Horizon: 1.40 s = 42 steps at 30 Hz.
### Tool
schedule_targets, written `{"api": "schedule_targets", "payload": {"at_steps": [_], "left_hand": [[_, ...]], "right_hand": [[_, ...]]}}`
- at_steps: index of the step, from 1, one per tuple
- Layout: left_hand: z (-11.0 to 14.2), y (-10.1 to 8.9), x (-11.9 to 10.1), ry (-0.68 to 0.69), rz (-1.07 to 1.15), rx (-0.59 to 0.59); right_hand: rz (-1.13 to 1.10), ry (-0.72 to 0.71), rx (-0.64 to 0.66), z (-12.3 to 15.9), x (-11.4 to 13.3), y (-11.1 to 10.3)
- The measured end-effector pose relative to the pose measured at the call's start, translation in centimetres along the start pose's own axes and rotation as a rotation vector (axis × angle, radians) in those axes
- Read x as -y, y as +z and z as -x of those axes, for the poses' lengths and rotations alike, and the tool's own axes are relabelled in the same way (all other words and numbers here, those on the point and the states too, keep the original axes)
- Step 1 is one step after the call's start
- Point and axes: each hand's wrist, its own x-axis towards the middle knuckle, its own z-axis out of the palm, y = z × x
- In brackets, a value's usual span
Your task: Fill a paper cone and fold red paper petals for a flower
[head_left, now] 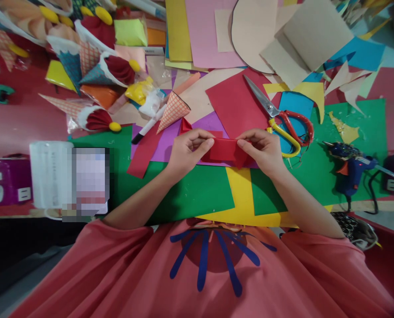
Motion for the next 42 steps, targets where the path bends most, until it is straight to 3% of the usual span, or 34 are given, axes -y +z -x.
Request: {"api": "schedule_targets", "payload": {"at_steps": [13, 21, 34, 42], "left_hand": [[0.0, 0.0, -0.2, 0.127, -0.043, -0.005], [0.1, 0.2, -0.3, -0.005, -0.018, 0.178], [0.3, 0.3, -0.8, 0.004, -0.081, 0.154], [0.3, 0.3, -0.9, -0.017, -0.126, 0.212]], "right_hand": [[-0.029, -0.02, 0.061, 0.1, 0.0, 0.2], [-0.006, 0.007, 0.092, 0.5, 0.1, 0.8], [-0.025, 0.02, 0.122, 0.6, 0.2, 1.0], [-0.026, 0.021, 0.146, 0.9, -0.1, 1.3]]}}
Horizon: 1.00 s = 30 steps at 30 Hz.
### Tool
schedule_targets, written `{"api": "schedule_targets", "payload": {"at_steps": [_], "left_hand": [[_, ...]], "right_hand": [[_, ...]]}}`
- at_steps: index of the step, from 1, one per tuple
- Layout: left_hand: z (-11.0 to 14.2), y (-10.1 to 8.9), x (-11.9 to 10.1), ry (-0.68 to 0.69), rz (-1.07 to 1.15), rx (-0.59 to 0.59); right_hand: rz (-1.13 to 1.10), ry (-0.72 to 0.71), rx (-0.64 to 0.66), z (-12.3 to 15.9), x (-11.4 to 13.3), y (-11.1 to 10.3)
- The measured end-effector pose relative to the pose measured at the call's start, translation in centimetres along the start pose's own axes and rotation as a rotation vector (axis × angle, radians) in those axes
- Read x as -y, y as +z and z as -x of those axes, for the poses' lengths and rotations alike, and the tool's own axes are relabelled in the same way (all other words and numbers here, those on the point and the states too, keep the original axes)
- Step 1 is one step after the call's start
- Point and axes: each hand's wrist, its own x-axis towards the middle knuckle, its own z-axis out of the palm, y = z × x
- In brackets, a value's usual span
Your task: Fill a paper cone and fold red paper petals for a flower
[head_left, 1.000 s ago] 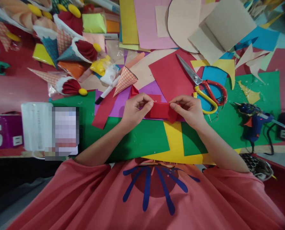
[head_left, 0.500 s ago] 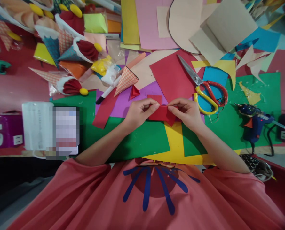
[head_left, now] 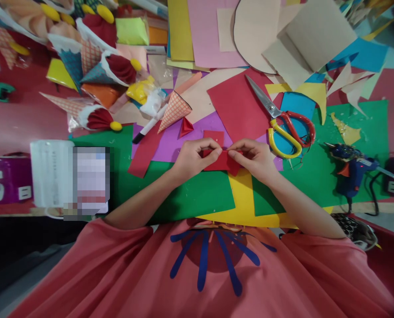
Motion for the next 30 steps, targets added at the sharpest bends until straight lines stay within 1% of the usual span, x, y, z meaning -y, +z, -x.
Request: {"api": "schedule_targets", "payload": {"at_steps": [3, 7, 13, 20, 26, 30], "left_hand": [[0.02, -0.04, 0.11, 0.003, -0.021, -0.026], [-0.01, -0.15, 0.23, 0.044, -0.031, -0.059], [0.01, -0.11, 0.24, 0.023, -0.008, 0.019], [0.1, -0.14, 0.25, 0.03, -0.027, 0.028], [0.22, 0.02, 0.13, 0.05, -0.047, 0.081], [0.2, 0.12, 0.05, 0.045, -0.02, 0.111]], "right_hand": [[-0.022, 0.033, 0.013, -0.06, 0.13, -0.18], [-0.048, 0.056, 0.02, -0.2, 0.33, -0.41], [0.003, 0.041, 0.012, -0.18, 0.23, -0.28], [0.012, 0.034, 0.028, -0.17, 0.17, -0.23], [0.046, 0.001, 0.108, -0.21, -0.01, -0.18], [0.044, -0.003, 0.134, -0.18, -0.06, -0.26]]}}
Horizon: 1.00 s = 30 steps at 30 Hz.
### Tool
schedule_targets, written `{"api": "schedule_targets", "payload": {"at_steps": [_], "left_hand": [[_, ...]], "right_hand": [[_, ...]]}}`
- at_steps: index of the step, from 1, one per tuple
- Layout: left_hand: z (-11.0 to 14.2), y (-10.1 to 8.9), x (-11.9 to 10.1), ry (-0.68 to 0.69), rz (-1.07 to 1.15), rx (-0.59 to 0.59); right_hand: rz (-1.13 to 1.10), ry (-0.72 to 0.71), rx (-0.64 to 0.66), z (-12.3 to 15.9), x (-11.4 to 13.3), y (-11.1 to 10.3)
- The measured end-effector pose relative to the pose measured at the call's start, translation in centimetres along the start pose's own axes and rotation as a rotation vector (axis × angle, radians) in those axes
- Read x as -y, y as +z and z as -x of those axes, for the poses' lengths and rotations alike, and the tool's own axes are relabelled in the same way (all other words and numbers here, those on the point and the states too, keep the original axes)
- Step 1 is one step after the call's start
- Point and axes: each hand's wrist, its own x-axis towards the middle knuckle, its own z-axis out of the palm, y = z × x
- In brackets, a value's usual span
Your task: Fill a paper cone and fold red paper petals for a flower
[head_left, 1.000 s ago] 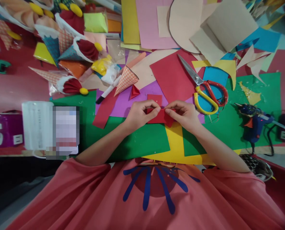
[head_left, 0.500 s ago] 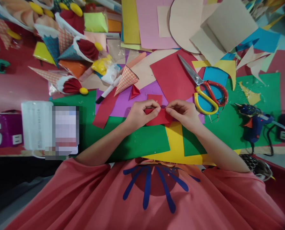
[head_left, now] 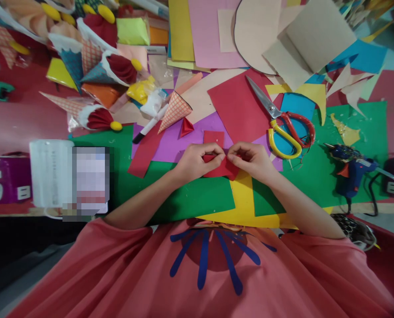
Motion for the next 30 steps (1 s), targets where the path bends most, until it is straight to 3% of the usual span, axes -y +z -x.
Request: {"api": "schedule_targets", "payload": {"at_steps": [7, 13, 19, 25, 30], "left_hand": [[-0.2, -0.1, -0.1, -0.043, 0.123, 0.027], [-0.4, -0.6, 0.1, -0.061, 0.228, -0.09], [-0.5, -0.7, -0.1, -0.047, 0.255, -0.145], [-0.5, -0.6, 0.8, -0.07, 0.292, -0.162], [-0.7, -0.6, 0.9, -0.172, 0.466, -0.101]], "right_hand": [[-0.065, 0.054, 0.043, -0.1, 0.4, -0.3], [-0.123, 0.069, -0.053, -0.2, 0.6, -1.0], [-0.142, 0.072, -0.058, -0.3, 0.8, -1.2], [-0.202, 0.105, 0.039, -0.4, 0.9, -1.3], [-0.345, 0.234, 0.143, -0.4, 0.8, -1.6]]}}
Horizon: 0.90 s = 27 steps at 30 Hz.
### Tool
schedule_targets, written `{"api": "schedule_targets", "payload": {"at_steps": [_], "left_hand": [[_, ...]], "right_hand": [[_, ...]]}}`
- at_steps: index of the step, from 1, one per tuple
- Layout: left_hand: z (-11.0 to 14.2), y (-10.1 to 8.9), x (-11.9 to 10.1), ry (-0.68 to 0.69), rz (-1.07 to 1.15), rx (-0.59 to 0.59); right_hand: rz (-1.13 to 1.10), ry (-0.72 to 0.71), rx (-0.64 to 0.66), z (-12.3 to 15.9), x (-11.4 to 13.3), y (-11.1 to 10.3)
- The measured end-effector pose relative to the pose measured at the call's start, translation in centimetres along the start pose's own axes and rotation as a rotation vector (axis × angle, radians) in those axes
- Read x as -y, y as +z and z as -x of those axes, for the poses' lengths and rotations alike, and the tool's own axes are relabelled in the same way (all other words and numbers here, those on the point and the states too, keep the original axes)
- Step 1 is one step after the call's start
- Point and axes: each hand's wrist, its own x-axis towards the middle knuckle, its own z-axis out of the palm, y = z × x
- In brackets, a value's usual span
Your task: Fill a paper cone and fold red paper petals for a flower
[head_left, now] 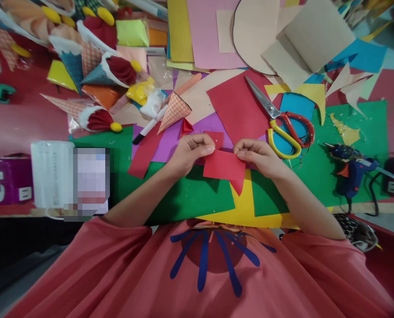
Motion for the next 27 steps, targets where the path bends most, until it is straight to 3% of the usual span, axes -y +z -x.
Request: {"api": "schedule_targets", "payload": {"at_steps": [5, 10, 16, 23, 27], "left_hand": [[0.1, 0.2, -0.4, -0.134, 0.161, 0.086], [0.2, 0.3, -0.3, -0.183, 0.259, 0.103], [0.0, 0.3, -0.2, -0.165, 0.335, 0.008], [0.0, 0.4, -0.5, -0.146, 0.385, 0.006], [-0.3, -0.1, -0.9, -0.111, 0.409, -0.033]], "right_hand": [[-0.158, 0.07, 0.057, 0.1, -0.1, -0.3], [-0.256, 0.106, 0.089, 0.0, 0.0, -0.3], [-0.281, 0.117, 0.062, -0.3, 0.2, -0.4], [-0.338, 0.126, 0.076, -0.2, 0.0, -0.8], [-0.387, 0.026, 0.111, -0.4, 0.0, -1.7]]}}
